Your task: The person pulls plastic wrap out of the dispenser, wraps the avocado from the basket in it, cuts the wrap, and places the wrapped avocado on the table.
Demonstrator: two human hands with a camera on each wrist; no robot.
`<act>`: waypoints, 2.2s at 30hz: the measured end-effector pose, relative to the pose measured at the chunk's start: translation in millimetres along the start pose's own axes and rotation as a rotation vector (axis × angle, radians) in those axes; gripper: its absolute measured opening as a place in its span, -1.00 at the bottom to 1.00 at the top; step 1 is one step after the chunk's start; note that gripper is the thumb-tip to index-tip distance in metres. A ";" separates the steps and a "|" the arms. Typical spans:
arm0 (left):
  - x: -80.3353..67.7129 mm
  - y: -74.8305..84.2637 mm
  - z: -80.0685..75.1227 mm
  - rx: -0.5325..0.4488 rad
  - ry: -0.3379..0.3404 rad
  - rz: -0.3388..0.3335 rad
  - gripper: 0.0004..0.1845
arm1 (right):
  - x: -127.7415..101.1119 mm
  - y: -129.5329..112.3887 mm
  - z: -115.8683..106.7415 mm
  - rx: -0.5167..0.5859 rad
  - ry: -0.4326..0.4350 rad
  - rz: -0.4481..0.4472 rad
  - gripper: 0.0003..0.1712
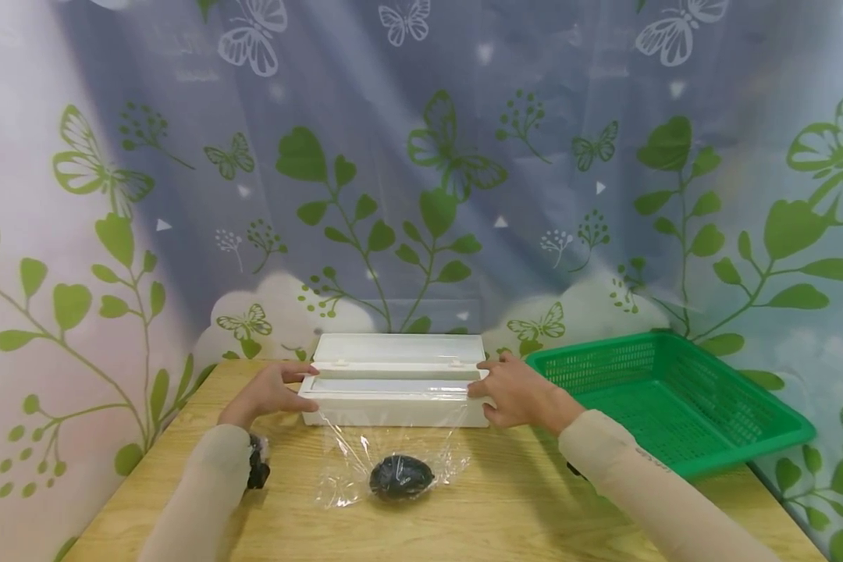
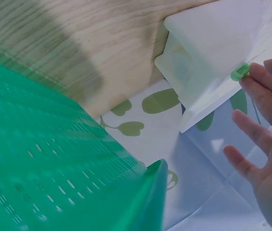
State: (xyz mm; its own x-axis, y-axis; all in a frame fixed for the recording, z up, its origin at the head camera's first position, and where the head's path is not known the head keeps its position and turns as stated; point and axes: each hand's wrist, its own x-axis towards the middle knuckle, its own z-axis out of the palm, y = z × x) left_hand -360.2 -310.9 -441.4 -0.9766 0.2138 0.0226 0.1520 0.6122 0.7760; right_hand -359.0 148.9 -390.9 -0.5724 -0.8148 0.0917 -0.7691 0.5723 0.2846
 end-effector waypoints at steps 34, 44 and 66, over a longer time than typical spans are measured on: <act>-0.9 2.4 1.4 0.015 0.006 0.022 -0.25 | -4.8 3.4 -3.8 0.071 -0.026 0.070 -0.64; -3.6 8.0 -0.2 0.068 -0.021 0.070 -0.24 | -6.6 1.9 -8.6 0.095 -0.019 0.106 -0.67; -49.7 76.6 20.8 0.207 -0.070 0.277 -0.33 | -23.0 -33.4 -11.4 0.099 0.368 -0.025 -0.45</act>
State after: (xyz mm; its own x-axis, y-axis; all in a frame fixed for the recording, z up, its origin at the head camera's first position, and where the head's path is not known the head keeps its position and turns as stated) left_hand -296.9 -258.8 -396.2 -0.8822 0.4409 0.1653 0.4443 0.6634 0.6021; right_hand -317.0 147.4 -391.6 -0.4269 -0.7969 0.4275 -0.8152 0.5437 0.1995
